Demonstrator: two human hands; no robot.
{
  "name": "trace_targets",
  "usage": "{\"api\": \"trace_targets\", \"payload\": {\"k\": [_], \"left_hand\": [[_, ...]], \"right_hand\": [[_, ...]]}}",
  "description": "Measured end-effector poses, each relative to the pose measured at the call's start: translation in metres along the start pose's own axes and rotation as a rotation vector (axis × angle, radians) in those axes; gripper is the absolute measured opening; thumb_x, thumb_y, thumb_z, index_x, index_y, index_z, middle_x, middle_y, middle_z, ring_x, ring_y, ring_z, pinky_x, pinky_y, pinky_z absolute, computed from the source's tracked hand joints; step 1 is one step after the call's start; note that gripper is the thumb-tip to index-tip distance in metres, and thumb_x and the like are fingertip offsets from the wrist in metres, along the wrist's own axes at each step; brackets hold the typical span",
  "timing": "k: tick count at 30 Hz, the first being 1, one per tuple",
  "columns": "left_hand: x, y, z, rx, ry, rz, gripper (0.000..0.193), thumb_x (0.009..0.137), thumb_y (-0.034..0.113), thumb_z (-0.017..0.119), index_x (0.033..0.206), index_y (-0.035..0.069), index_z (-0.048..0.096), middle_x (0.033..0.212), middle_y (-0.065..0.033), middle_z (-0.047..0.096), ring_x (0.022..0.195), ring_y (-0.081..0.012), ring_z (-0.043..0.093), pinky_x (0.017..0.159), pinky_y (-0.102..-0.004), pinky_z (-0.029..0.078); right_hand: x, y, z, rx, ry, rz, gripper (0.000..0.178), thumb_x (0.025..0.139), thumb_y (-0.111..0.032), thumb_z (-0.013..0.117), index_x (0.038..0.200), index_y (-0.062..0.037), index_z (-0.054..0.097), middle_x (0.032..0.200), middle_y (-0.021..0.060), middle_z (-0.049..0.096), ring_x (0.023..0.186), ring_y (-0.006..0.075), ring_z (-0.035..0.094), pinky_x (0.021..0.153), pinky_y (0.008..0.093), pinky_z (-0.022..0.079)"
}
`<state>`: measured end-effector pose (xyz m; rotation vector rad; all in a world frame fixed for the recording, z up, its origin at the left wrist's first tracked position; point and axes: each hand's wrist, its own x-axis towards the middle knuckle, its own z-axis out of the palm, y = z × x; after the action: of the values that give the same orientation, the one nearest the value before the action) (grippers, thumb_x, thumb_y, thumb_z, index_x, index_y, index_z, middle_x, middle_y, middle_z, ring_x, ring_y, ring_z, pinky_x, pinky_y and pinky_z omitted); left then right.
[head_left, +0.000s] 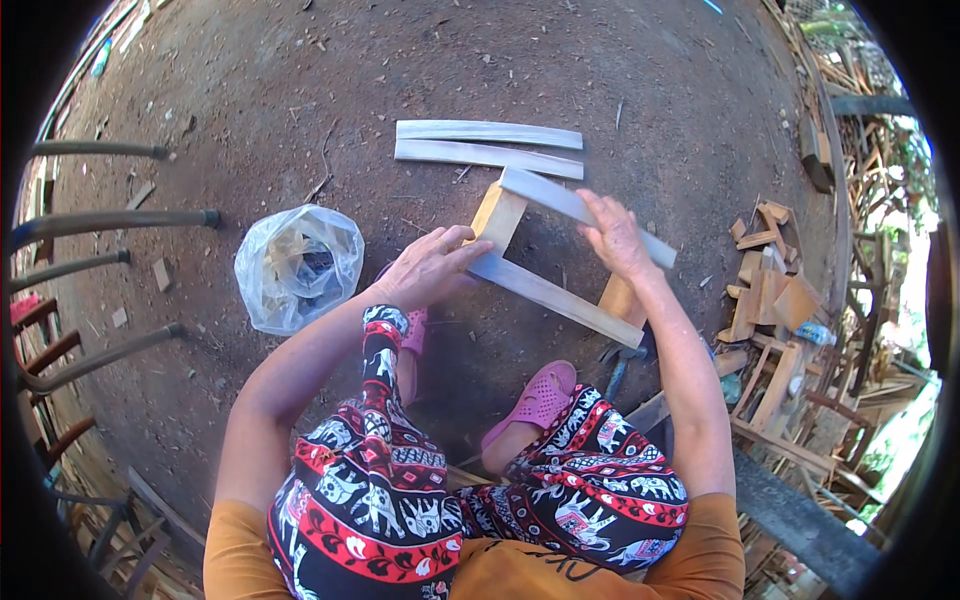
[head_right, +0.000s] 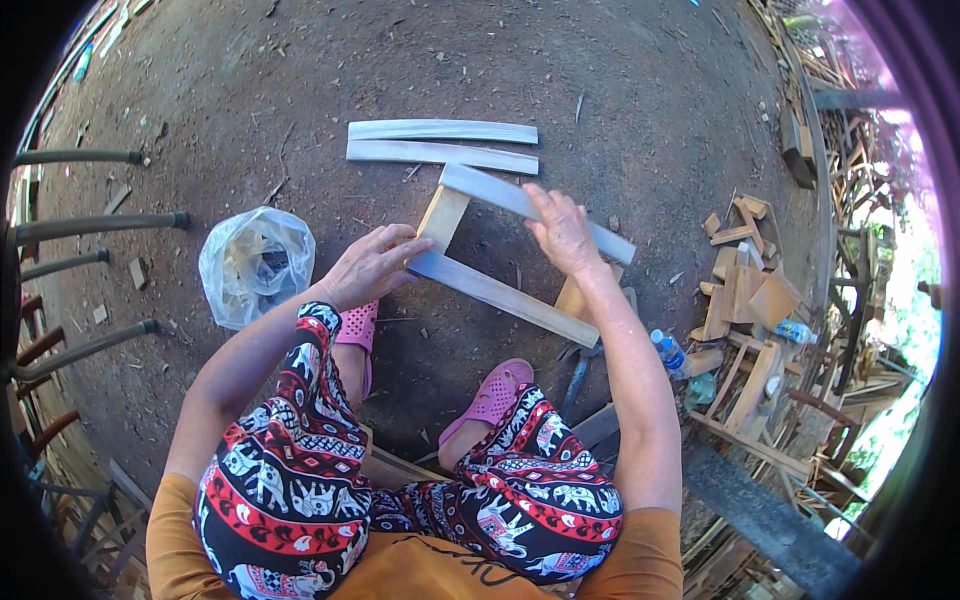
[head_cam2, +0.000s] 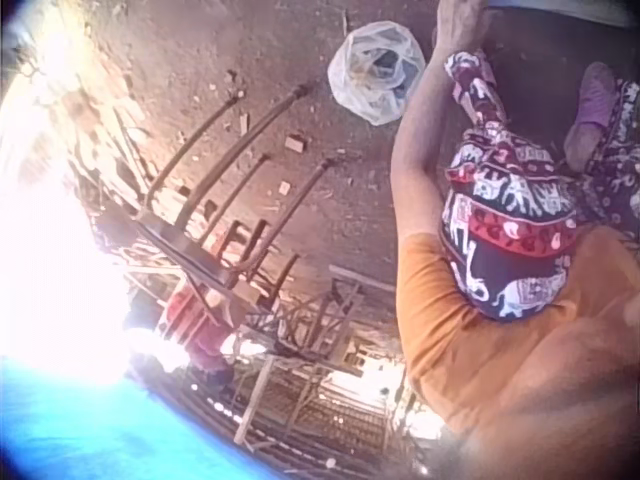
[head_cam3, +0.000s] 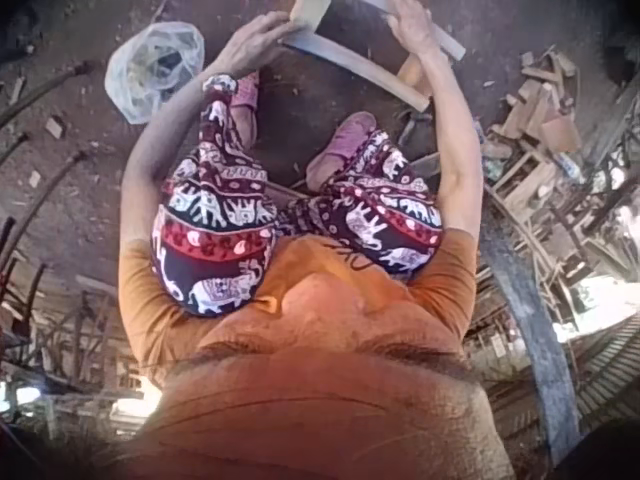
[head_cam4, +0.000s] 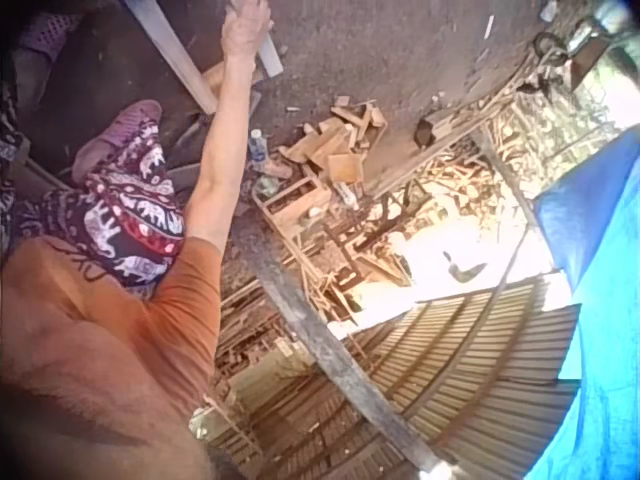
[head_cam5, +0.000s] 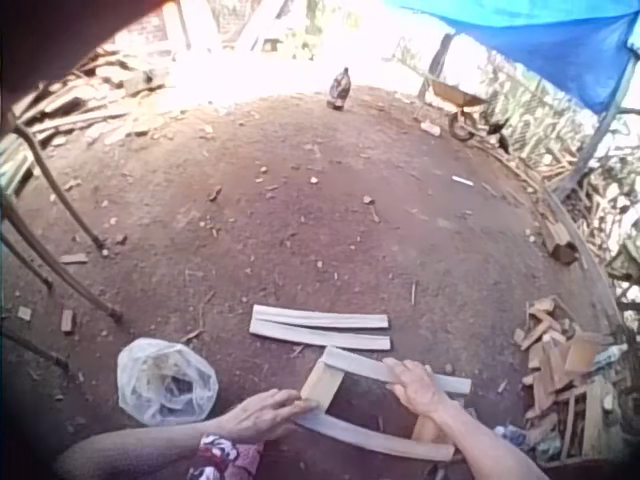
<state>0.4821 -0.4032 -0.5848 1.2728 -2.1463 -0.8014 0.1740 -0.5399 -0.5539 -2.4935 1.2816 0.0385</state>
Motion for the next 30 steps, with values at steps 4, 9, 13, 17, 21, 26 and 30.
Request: {"api": "trace_targets", "payload": {"k": [4, 9, 13, 17, 21, 26, 30], "left_hand": [[0.000, 0.004, 0.008, -0.121, 0.062, -0.072, 0.063, 0.074, 0.011, 0.077, 0.132, 0.010, 0.050, 0.120, -0.0126, 0.054, 0.108, -0.0316, 0.058, 0.093, -0.0406, 0.050], [-0.009, 0.002, 0.015, -0.213, 0.112, -0.135, 0.058, 0.076, 0.010, 0.076, 0.128, 0.010, 0.052, 0.117, -0.0133, 0.056, 0.107, -0.0319, 0.060, 0.089, -0.0391, 0.053], [-0.006, -0.004, 0.022, -0.256, 0.173, -0.079, 0.054, 0.075, 0.008, 0.077, 0.125, 0.009, 0.055, 0.110, -0.0121, 0.059, 0.100, -0.0312, 0.063, 0.085, -0.0379, 0.055], [-0.010, -0.003, 0.023, -0.288, 0.169, -0.115, 0.055, 0.073, 0.005, 0.077, 0.124, 0.009, 0.056, 0.107, -0.0119, 0.060, 0.099, -0.0304, 0.063, 0.085, -0.0377, 0.055], [-0.010, 0.000, 0.021, -0.287, 0.175, -0.140, 0.056, 0.074, 0.004, 0.076, 0.126, 0.010, 0.056, 0.106, -0.0116, 0.060, 0.098, -0.0303, 0.063, 0.085, -0.0371, 0.055], [-0.012, -0.011, 0.007, -0.368, 0.108, -0.262, 0.060, 0.075, 0.003, 0.075, 0.130, 0.013, 0.054, 0.108, -0.0106, 0.059, 0.097, -0.0251, 0.064, 0.083, -0.0350, 0.055], [-0.031, -0.006, 0.019, -0.495, 0.082, -0.497, 0.043, 0.078, 0.004, 0.074, 0.120, 0.009, 0.064, 0.099, -0.0098, 0.065, 0.091, -0.0201, 0.067, 0.081, -0.0306, 0.055]], "right_hand": [[0.025, 0.013, -0.014, 0.042, 0.023, 0.013, 0.059, 0.085, -0.020, 0.069, 0.137, -0.0180, 0.044, 0.110, 0.0146, 0.059, 0.104, 0.0341, 0.058, 0.091, 0.0462, 0.043], [0.009, -0.061, -0.015, 0.144, 0.180, -0.031, 0.062, 0.082, -0.036, 0.073, 0.133, -0.0085, 0.050, 0.106, 0.0171, 0.060, 0.101, 0.0325, 0.060, 0.091, 0.0430, 0.047], [-0.020, -0.112, 0.007, 0.496, -0.162, 0.145, 0.043, 0.085, -0.032, 0.073, 0.112, 0.0001, 0.063, 0.099, 0.0133, 0.066, 0.086, 0.0214, 0.065, 0.079, 0.0335, 0.053], [-0.025, -0.112, 0.023, 0.710, -0.200, 0.215, 0.034, 0.088, -0.026, 0.070, 0.108, 0.0009, 0.066, 0.097, 0.0092, 0.069, 0.082, 0.0146, 0.065, 0.077, 0.0295, 0.053], [-0.024, -0.107, 0.025, 0.727, -0.245, 0.253, 0.029, 0.088, -0.023, 0.067, 0.105, 0.0005, 0.067, 0.098, 0.0142, 0.068, 0.087, 0.0222, 0.068, 0.080, 0.0348, 0.053], [-0.021, -0.104, 0.034, 0.775, -0.228, 0.246, 0.032, 0.087, -0.021, 0.068, 0.110, 0.0005, 0.067, 0.098, 0.0134, 0.070, 0.085, 0.0200, 0.068, 0.079, 0.0325, 0.053], [-0.018, -0.106, 0.033, 0.762, -0.247, 0.251, 0.031, 0.086, -0.021, 0.069, 0.108, 0.0005, 0.068, 0.097, 0.0127, 0.071, 0.084, 0.0186, 0.068, 0.079, 0.0315, 0.053]]}}
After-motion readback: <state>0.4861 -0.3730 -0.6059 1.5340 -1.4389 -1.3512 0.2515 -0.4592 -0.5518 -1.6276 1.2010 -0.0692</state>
